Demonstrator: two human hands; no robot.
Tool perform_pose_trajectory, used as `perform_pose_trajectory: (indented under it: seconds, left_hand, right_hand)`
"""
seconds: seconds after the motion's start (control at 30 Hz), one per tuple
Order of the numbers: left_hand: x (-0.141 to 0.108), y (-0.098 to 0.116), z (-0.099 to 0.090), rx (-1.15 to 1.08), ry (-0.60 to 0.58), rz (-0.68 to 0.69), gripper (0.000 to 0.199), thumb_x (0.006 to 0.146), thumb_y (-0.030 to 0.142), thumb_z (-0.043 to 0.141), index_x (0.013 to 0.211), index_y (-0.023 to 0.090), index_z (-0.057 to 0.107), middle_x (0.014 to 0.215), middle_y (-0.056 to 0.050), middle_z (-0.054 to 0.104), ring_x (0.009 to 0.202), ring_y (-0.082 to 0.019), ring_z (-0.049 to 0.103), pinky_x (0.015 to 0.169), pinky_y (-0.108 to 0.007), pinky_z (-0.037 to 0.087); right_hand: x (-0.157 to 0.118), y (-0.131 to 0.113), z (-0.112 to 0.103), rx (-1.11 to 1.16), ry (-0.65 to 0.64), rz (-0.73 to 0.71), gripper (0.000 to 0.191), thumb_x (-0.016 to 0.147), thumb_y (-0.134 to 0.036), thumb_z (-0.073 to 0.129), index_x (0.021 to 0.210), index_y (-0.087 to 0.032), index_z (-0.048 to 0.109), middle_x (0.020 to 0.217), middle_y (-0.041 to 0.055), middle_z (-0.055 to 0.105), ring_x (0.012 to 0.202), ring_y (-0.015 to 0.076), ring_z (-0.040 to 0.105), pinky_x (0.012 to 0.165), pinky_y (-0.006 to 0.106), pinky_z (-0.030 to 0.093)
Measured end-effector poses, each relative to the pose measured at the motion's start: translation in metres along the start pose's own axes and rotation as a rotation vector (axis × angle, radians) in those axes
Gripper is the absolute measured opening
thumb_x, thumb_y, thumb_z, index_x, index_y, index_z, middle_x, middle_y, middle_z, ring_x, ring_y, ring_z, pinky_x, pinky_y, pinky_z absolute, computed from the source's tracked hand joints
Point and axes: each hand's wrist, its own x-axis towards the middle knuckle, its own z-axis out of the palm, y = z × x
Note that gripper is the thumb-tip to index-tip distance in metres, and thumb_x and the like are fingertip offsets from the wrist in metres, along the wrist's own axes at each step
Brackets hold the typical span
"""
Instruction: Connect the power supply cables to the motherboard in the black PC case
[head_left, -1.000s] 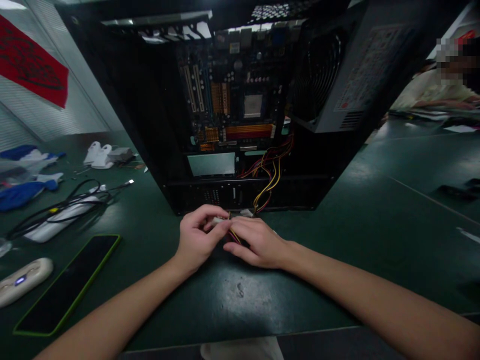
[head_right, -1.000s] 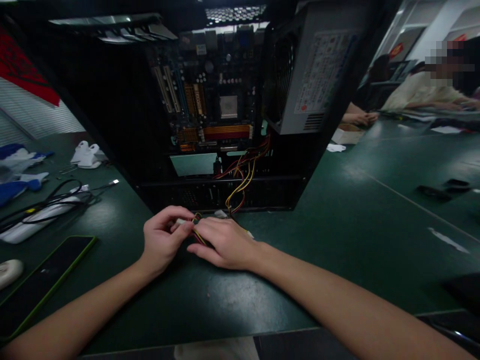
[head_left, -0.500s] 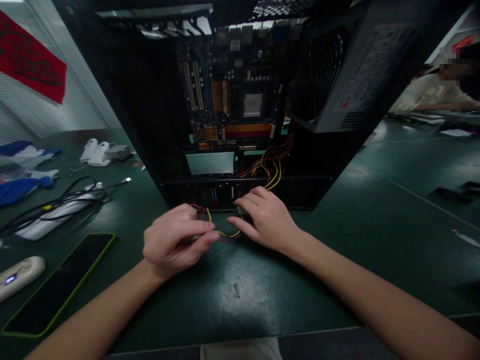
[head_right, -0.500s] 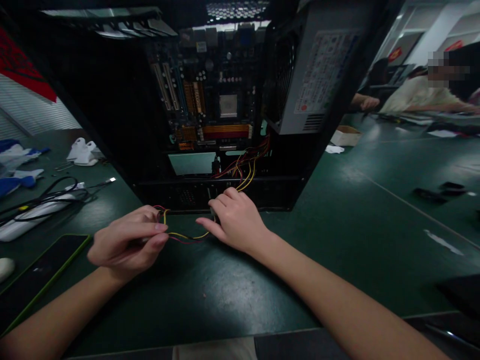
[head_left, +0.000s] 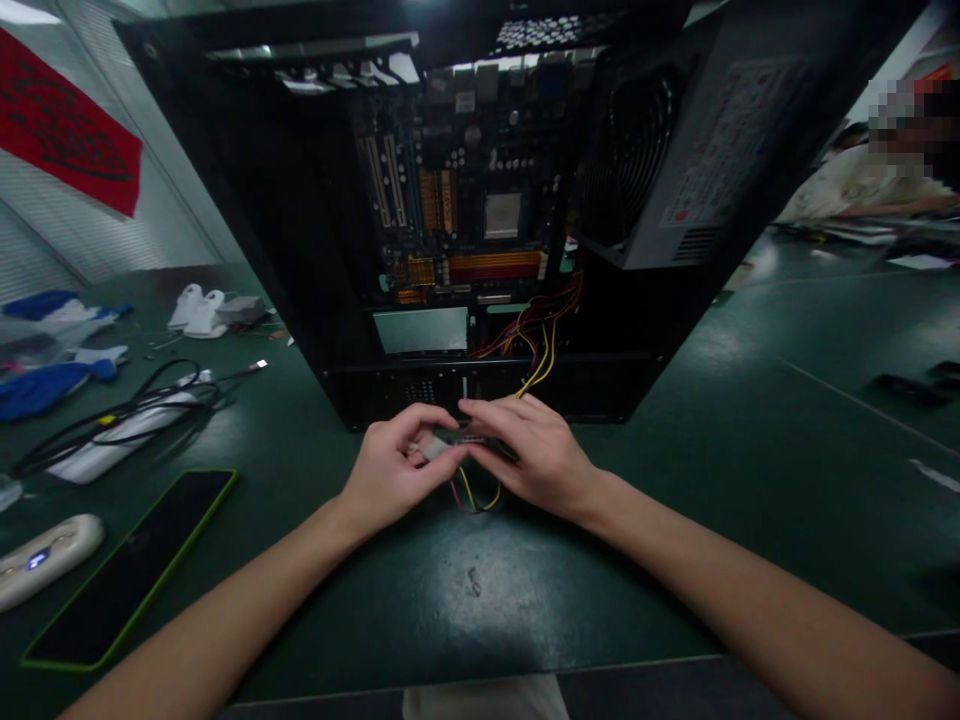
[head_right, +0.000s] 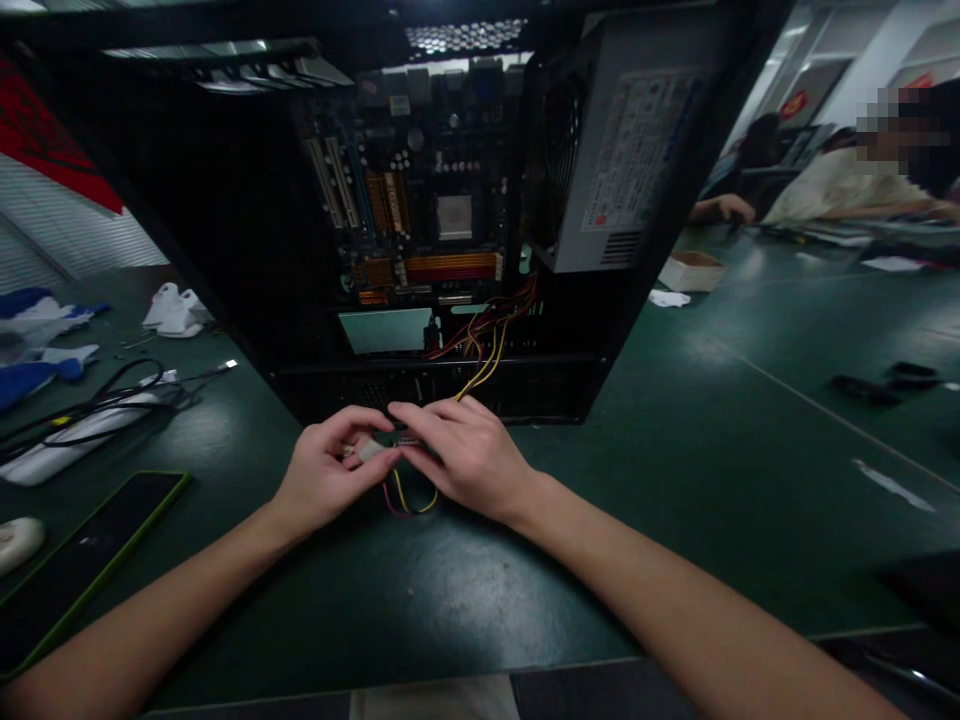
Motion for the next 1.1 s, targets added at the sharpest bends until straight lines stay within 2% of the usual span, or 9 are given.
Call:
perform_pose_trajectory:
  seconds: [0.2,0.33,0.47,0.63,0.73,0.87,0.9,0.97,1.1]
  left_hand:
    - [-0.002,0.000,-0.002,-0.014,-0.017,0.033,0.032,0.086,0.022,0.072,0.114,0.020,0.056,0.060,0.011,0.038,0.049,-0.005,0.037,0.048,-0.017,0.033]
    - [0.000,-0.003,-0.006,0.170,0.004,0.158,0.030,0.089,0.020,0.068,0.116,0.020,0.055,0.066,0.008,0.048,0.051,-0.006,0.044,0.051,-0.017,0.039]
    - [0.001,-0.008,-0.010,0.369,-0.054,0.329,0.030,0.092,0.022,0.064,0.121,0.020,0.054,0.095,-0.003,0.069,0.065,-0.010,0.061,0.060,-0.021,0.050]
    - [0.005,-0.012,-0.015,0.462,-0.056,0.474,0.030,0.092,0.017,0.062,0.121,0.015,0.054,0.097,-0.008,0.072,0.080,-0.016,0.069,0.069,-0.026,0.054]
    - [0.008,-0.012,-0.019,0.491,0.005,0.450,0.026,0.091,0.015,0.062,0.117,0.015,0.057,0.094,-0.007,0.073,0.078,-0.016,0.069,0.070,-0.026,0.054]
    - [0.009,-0.010,-0.019,0.421,0.003,0.257,0.014,0.093,0.019,0.058,0.105,0.015,0.062,0.076,-0.001,0.068,0.061,-0.012,0.062,0.062,-0.024,0.049]
    - [0.007,-0.009,-0.017,0.380,-0.049,0.209,0.013,0.094,0.020,0.056,0.104,0.015,0.062,0.073,0.000,0.066,0.059,-0.011,0.060,0.060,-0.023,0.047]
    - [0.003,-0.008,-0.008,0.287,-0.188,0.146,0.015,0.095,0.021,0.052,0.105,0.017,0.062,0.076,0.000,0.066,0.062,-0.012,0.060,0.061,-0.024,0.047]
    - [-0.005,-0.009,0.011,0.236,-0.408,0.098,0.018,0.094,0.027,0.056,0.108,0.018,0.061,0.097,-0.005,0.069,0.088,-0.019,0.063,0.083,-0.035,0.051]
  right_hand:
    - [0.000,-0.002,0.000,0.075,0.024,0.057,0.037,0.097,-0.023,0.062,0.133,-0.020,0.055,0.102,0.0066,0.074,0.092,0.0206,0.068,0.092,0.042,0.050]
    - [0.000,-0.006,-0.001,-0.093,0.000,0.198,0.028,0.096,-0.028,0.063,0.121,-0.017,0.067,0.089,0.0090,0.070,0.082,0.0227,0.063,0.072,0.038,0.052]
    - [-0.001,-0.007,0.001,0.095,0.012,0.158,0.034,0.095,-0.022,0.064,0.129,-0.017,0.061,0.095,0.0077,0.075,0.081,0.0184,0.067,0.072,0.033,0.057]
    - [0.001,-0.009,-0.002,0.231,0.065,0.068,0.033,0.093,-0.019,0.067,0.126,-0.020,0.063,0.099,0.0068,0.078,0.082,0.0175,0.073,0.073,0.031,0.061]
    - [0.006,-0.015,-0.011,0.208,0.219,0.122,0.023,0.090,-0.018,0.070,0.112,-0.024,0.070,0.094,0.0049,0.079,0.083,0.0201,0.072,0.072,0.035,0.061]
    - [0.013,-0.022,-0.023,0.315,0.446,0.298,0.012,0.090,-0.019,0.069,0.101,-0.024,0.068,0.088,0.0041,0.077,0.087,0.0228,0.073,0.080,0.041,0.061]
    - [0.014,-0.022,-0.024,0.378,0.427,0.319,0.012,0.092,-0.019,0.067,0.103,-0.024,0.067,0.086,0.0034,0.076,0.083,0.0209,0.073,0.077,0.038,0.061]
    - [0.016,-0.020,-0.025,0.435,0.222,0.290,0.011,0.095,-0.021,0.063,0.105,-0.022,0.066,0.083,0.0023,0.074,0.072,0.0167,0.072,0.068,0.030,0.058]
    - [0.019,-0.002,-0.031,0.158,-0.571,0.219,0.013,0.096,-0.027,0.061,0.099,-0.020,0.072,0.076,0.0019,0.073,0.067,0.0157,0.069,0.062,0.025,0.050]
